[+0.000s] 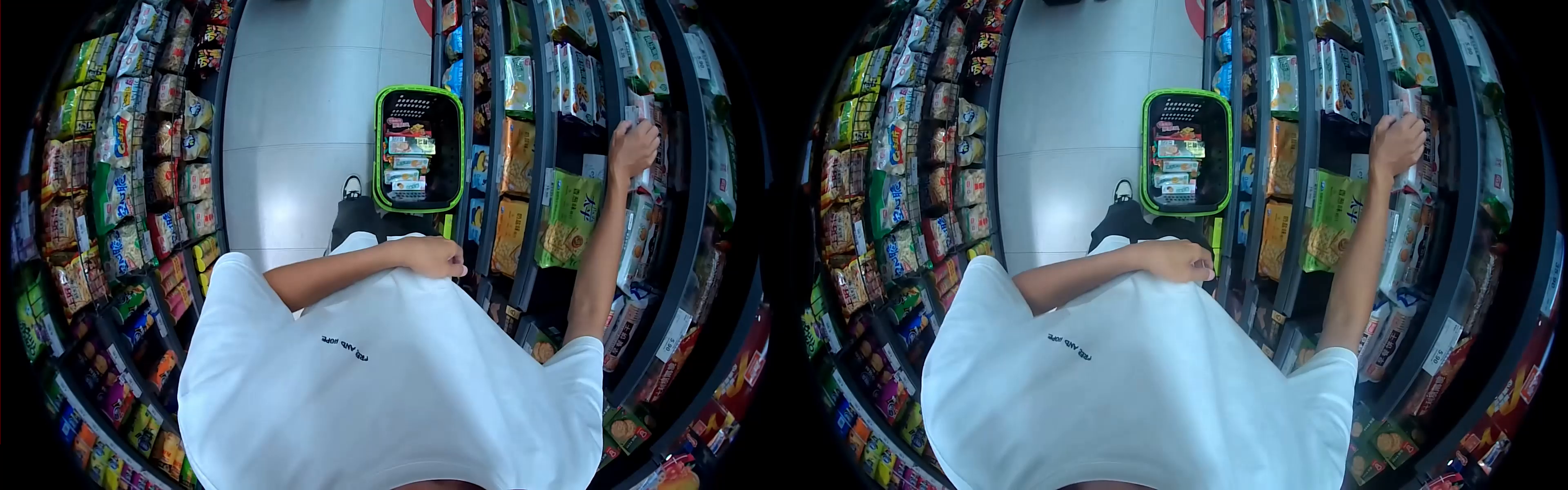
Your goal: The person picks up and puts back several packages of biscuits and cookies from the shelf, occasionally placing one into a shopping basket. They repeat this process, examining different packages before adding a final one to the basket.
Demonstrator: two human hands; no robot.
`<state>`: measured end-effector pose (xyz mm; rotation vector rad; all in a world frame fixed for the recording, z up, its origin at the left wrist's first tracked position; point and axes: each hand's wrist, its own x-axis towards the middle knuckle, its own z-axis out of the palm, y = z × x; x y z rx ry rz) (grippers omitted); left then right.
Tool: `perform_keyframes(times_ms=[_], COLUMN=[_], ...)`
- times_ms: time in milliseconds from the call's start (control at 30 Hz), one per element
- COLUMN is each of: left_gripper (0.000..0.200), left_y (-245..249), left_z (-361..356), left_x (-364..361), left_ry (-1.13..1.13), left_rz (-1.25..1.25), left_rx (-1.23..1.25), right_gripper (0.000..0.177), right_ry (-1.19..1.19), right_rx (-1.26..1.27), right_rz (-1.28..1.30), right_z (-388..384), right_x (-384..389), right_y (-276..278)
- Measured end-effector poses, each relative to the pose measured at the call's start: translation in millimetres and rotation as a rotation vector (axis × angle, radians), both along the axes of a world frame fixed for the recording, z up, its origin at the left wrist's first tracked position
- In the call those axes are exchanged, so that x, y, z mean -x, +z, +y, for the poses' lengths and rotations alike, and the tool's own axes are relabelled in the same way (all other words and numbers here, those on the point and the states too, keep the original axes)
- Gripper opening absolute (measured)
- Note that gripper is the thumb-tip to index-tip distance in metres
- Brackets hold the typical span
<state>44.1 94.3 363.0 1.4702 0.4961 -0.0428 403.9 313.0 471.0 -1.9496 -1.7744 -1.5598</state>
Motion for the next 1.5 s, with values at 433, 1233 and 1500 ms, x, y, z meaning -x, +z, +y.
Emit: perform_keyframes(times_ms=[433,1233,1500], left_gripper=[0.041,0.041,0.041], left_y=[-30.8,-44.5,-52.9], left_z=[-16.4,-6.1,2.9], left_x=[46.5,53.5,65.0], left_ry=[0.123,0.264,0.340], left_rz=[0.066,0.150,0.127], left_rx=[0.075,0.009,0.024], right_gripper=[0.025,0.019,0.017], right_ry=[-0.036,-0.025,-0.002], right_rx=[0.040,-0.036,-0.062], right_rz=[0.018,-0.017,-0.021], right_z=[0.8,-1.2,-1.6], right_x=[3.4,11.0,10.1], right_y=[-2.6,-1.4,-2.1])
